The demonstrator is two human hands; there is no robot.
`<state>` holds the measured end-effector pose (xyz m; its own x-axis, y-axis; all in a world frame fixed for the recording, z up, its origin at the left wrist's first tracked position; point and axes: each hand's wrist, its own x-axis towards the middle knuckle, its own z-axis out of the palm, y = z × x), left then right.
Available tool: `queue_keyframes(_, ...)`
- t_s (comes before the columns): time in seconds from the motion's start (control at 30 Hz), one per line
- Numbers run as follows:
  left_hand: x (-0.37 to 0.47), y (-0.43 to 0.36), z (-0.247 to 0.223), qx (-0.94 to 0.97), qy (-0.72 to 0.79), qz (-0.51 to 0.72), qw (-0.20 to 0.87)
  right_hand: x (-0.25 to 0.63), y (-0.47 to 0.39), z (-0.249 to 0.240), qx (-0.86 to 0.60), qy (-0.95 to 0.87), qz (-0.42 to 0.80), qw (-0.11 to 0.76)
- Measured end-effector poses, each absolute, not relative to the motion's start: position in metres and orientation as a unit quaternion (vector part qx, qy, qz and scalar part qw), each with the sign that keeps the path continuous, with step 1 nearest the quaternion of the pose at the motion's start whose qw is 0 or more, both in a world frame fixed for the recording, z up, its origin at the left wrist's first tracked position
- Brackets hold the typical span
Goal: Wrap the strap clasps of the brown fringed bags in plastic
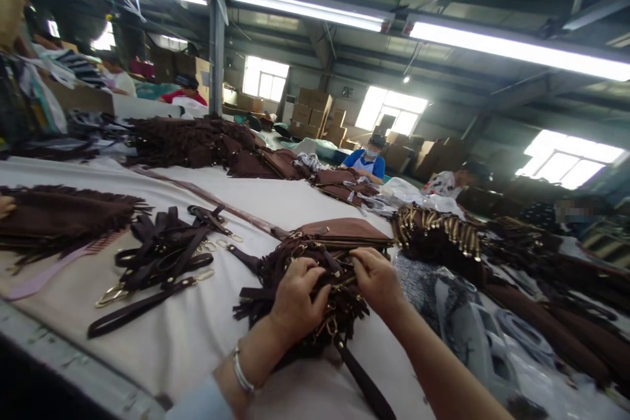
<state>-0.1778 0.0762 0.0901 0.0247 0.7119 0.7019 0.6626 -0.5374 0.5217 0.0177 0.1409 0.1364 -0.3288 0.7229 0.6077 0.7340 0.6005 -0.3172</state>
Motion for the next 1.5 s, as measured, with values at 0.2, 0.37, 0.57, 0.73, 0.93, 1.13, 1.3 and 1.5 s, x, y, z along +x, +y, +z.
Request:
queue_keyframes(0.2,-0.170,0.074,0.047,0.728,0.446,0.520,0.014,-0.031,0.208,0.156,-0.482,-0.856,-0.038,0.180)
queue_keyframes(0.37,-0.172,0.076,0.035,0.730,0.445,0.518,0.023,-0.053,0.251,0.162,-0.413,-0.911,0.009,0.017)
queue_keyframes(0.57,-0.182,0.076,0.048,0.729,0.422,0.535,0.063,-0.076,0.254,0.145,-0.416,-0.909,-0.008,-0.032)
queue_keyframes(0.73,-0.195,0.077,0.047,0.660,0.466,0.587,0.052,-0.053,0.221,0.137,-0.448,-0.894,-0.023,0.017)
queue_keyframes(0.93,-0.209,0.091,0.058,0.615,0.527,0.585,-0.037,-0.002,0.173,0.134,-0.416,-0.891,0.064,0.171)
queue_keyframes(1.13,-0.207,0.085,0.088,0.742,0.524,0.418,-0.006,0.045,0.137,0.134,-0.357,-0.880,0.149,0.275)
queue_keyframes(1.3,-0.195,0.076,0.113,0.796,0.518,0.314,0.003,0.072,0.128,0.136,-0.350,-0.870,0.178,0.298)
queue_keyframes(1.5,-0.171,0.053,0.167,0.781,0.588,0.210,0.000,0.085,0.106,0.133,-0.374,-0.861,0.074,0.337)
